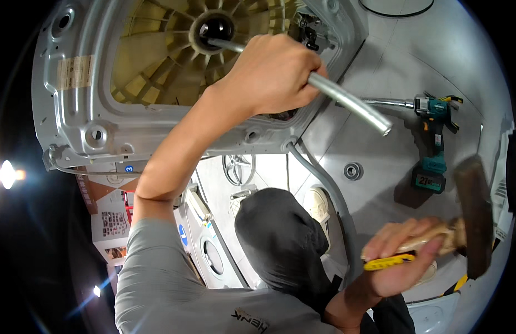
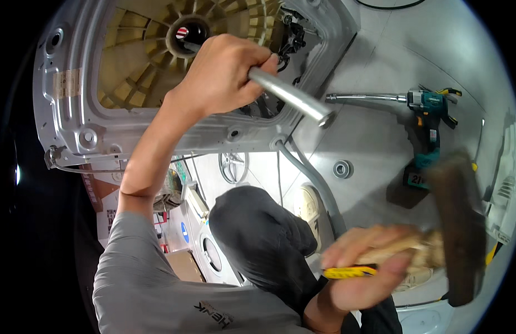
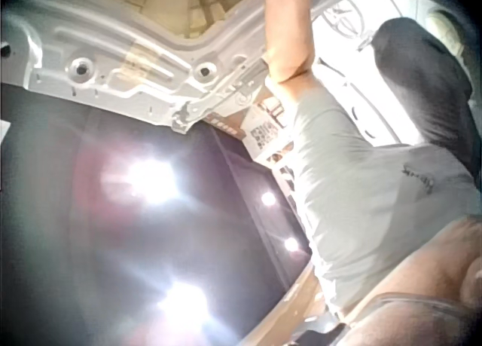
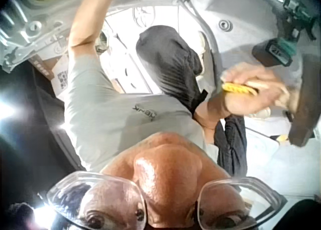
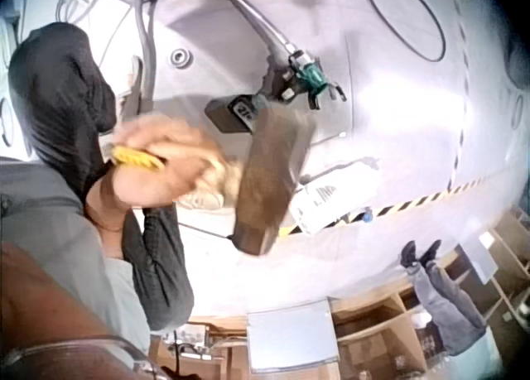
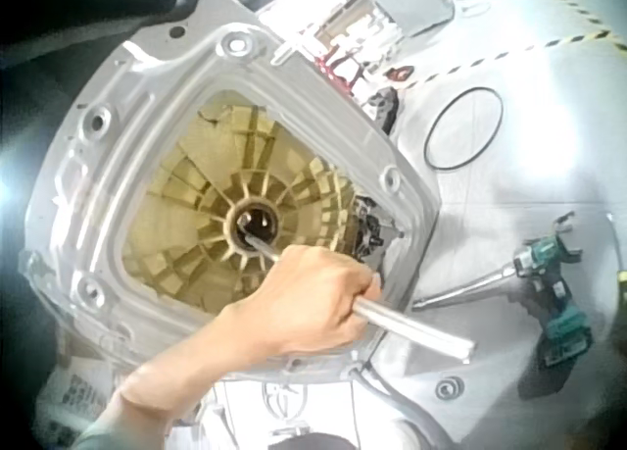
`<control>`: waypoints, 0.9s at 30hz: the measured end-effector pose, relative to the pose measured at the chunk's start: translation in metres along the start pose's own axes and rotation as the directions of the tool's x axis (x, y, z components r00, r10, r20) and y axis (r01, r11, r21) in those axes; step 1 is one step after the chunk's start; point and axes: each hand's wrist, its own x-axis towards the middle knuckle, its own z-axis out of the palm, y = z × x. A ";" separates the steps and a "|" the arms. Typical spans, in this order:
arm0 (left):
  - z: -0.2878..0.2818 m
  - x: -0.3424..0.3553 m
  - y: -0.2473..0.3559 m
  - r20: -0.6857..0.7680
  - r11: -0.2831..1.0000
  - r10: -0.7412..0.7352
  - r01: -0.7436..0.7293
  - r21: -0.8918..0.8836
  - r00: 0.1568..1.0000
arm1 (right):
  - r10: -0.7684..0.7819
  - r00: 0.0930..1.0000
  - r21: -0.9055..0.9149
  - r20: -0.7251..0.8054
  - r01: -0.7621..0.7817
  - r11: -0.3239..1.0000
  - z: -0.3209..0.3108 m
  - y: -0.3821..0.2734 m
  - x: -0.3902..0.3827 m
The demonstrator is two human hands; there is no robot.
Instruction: The person uses a hammer to strike a metal rod inserted into the center of an appliance drum assembly.
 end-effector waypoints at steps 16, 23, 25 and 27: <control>-0.005 0.001 -0.001 0.044 0.998 -0.017 0.014 0.061 0.999 | 0.062 0.992 -0.077 -0.113 -0.071 0.994 0.005 -0.004 0.006; -0.013 0.012 0.002 -0.014 0.997 -0.073 0.073 -0.003 0.997 | 0.013 0.975 -0.144 -0.224 -0.047 0.988 0.010 -0.022 0.006; -0.012 0.011 0.003 0.004 0.997 -0.072 0.072 0.010 0.997 | 0.033 0.986 -0.183 -0.165 -0.064 0.981 0.008 -0.020 0.005; -0.011 0.008 0.005 0.023 0.996 -0.085 0.085 0.018 0.996 | -0.071 0.992 -0.253 -0.108 0.042 0.967 0.014 -0.011 0.005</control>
